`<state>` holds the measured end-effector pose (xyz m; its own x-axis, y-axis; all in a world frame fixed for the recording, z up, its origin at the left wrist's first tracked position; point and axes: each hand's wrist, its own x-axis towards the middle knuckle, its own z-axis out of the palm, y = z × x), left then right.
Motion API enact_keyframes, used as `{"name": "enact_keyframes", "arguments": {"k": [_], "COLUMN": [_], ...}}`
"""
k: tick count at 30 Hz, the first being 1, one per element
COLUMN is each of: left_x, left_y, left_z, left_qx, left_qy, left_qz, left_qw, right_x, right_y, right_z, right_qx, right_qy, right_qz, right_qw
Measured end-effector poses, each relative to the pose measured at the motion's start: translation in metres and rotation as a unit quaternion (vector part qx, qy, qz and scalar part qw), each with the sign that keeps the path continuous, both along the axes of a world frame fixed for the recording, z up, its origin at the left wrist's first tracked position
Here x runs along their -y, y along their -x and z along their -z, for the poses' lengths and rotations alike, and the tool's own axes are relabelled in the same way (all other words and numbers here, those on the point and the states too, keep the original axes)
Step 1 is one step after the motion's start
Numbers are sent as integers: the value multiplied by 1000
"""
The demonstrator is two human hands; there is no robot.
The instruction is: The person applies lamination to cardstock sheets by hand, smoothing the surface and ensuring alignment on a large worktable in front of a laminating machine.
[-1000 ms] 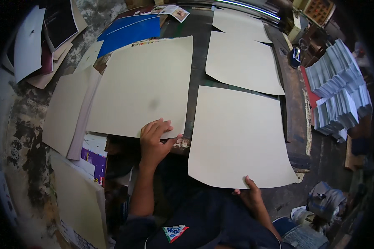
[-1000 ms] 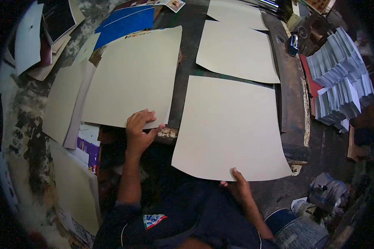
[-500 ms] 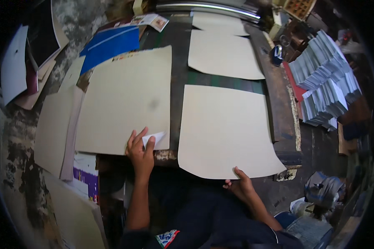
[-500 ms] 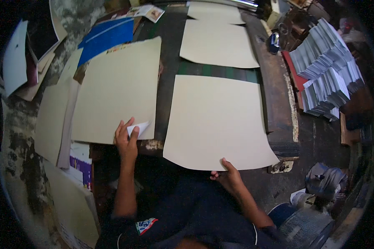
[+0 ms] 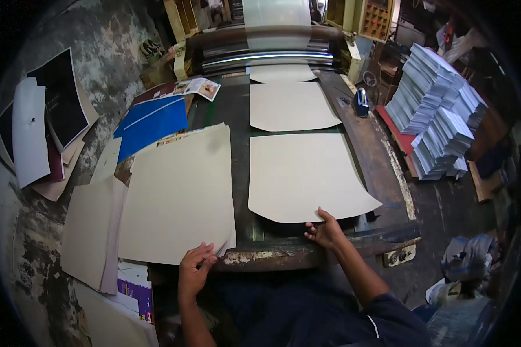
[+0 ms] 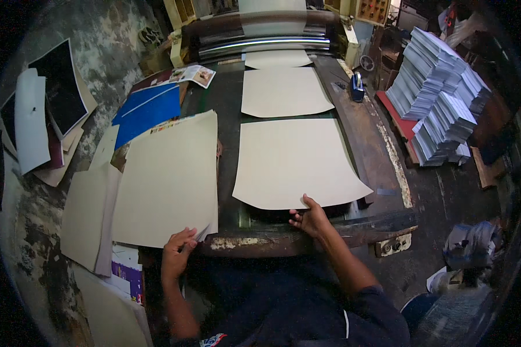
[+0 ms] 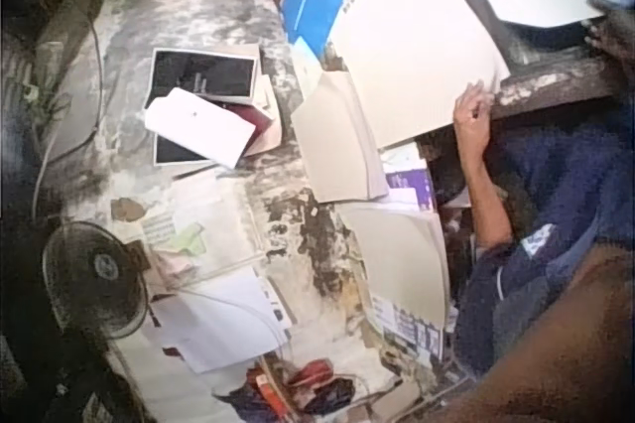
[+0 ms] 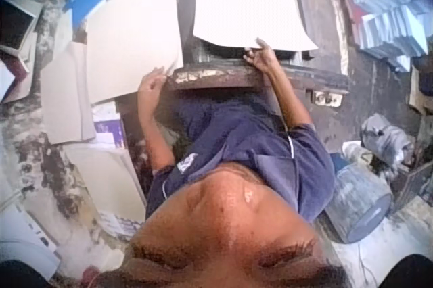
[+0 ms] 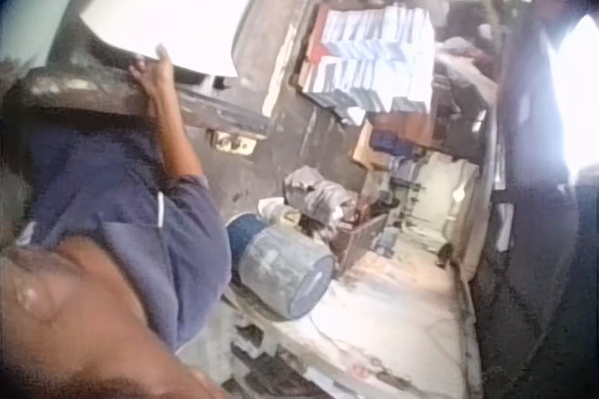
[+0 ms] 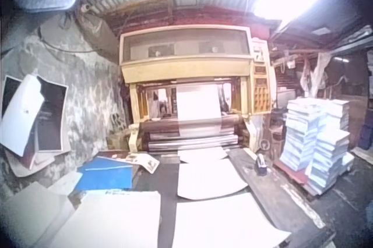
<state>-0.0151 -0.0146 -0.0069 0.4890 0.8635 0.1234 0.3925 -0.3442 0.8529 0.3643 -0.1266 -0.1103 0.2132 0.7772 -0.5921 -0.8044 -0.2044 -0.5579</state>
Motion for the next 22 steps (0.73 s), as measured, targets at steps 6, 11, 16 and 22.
{"name": "enact_keyframes", "arguments": {"k": [6, 11, 16, 22], "left_x": [-9, -3, 5, 35], "left_y": [8, -1, -15, -31], "left_z": [-6, 11, 9, -15], "left_qx": [-2, 241, 274, 67], "left_qy": [29, 209, 65, -144], "left_qz": [44, -196, -257, -39], "left_qw": [999, 927, 924, 987], "right_x": [-43, -73, -74, -31], "right_y": [-26, -31, -10, 25], "right_z": [27, 43, 49, -26], "right_qx": [11, 35, 43, 47], "right_qy": [-55, -34, -30, -216], "right_qz": [17, 79, 140, -241], "right_qw": [998, 996, 989, 945]}}
